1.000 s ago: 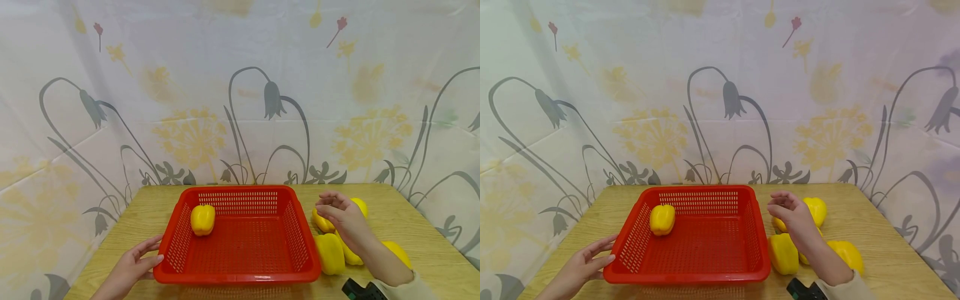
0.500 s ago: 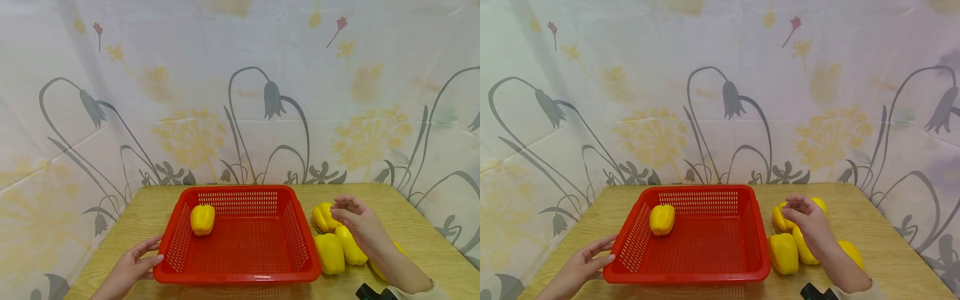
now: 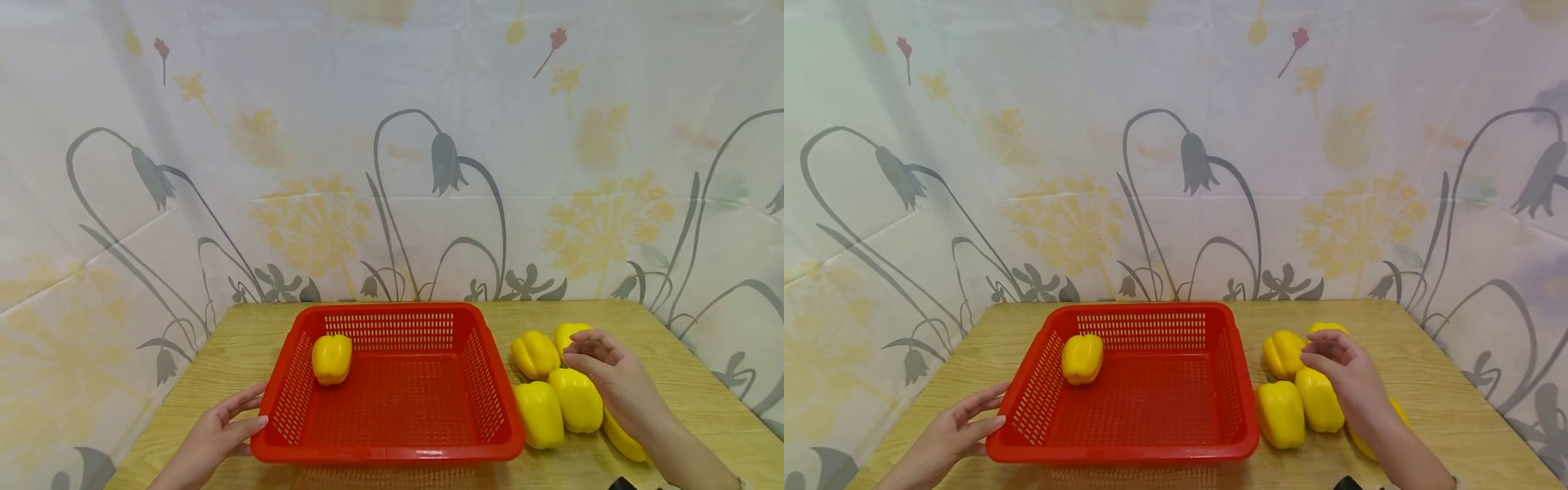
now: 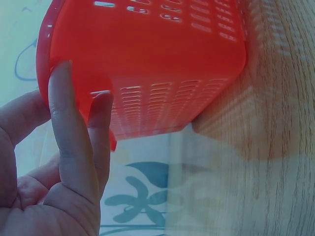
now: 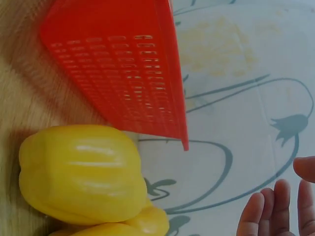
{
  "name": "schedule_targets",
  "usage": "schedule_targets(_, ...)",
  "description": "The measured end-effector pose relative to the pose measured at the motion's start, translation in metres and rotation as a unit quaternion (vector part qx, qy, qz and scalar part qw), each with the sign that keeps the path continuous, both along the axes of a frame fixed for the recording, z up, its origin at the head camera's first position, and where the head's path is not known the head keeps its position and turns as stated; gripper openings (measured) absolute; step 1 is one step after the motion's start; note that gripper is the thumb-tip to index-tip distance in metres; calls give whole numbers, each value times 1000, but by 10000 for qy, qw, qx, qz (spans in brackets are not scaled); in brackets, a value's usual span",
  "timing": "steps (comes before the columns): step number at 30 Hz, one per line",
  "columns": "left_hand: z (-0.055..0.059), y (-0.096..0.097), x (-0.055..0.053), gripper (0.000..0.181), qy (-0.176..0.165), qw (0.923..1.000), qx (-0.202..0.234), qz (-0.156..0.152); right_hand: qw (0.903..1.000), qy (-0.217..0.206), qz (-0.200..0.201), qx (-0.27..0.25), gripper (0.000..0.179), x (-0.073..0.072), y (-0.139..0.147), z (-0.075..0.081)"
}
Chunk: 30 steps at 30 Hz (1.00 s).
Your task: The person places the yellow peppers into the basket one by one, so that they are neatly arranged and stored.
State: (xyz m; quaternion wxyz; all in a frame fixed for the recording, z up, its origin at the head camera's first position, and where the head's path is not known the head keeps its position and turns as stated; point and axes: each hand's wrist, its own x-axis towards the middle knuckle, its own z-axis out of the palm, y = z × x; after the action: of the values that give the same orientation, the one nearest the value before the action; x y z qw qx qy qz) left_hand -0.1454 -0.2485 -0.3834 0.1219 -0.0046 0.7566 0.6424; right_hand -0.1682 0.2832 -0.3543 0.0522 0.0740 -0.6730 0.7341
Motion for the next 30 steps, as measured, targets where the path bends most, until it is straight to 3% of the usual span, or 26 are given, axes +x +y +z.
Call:
schedule_targets(12, 0, -1, 1, 69, 19, 10000, 86, -41, 9977, 10, -415, 541, 20, 8, 21, -17)
schedule_targets(16, 1, 0, 1, 70, 9, 10000, 32, -17, 9943, -98, -575, 889, 17, 1, 39, -34)
schedule_targets(22, 1, -1, 0, 70, 43, 9999, 99, -77, 9823, -114, -886, 1644, 37, -9, 62, -60)
schedule_targets(30, 0, -1, 0, 70, 63, 9997, 183, -117, 9753, -53, -1125, 1902, 18, 7, 57, -47)
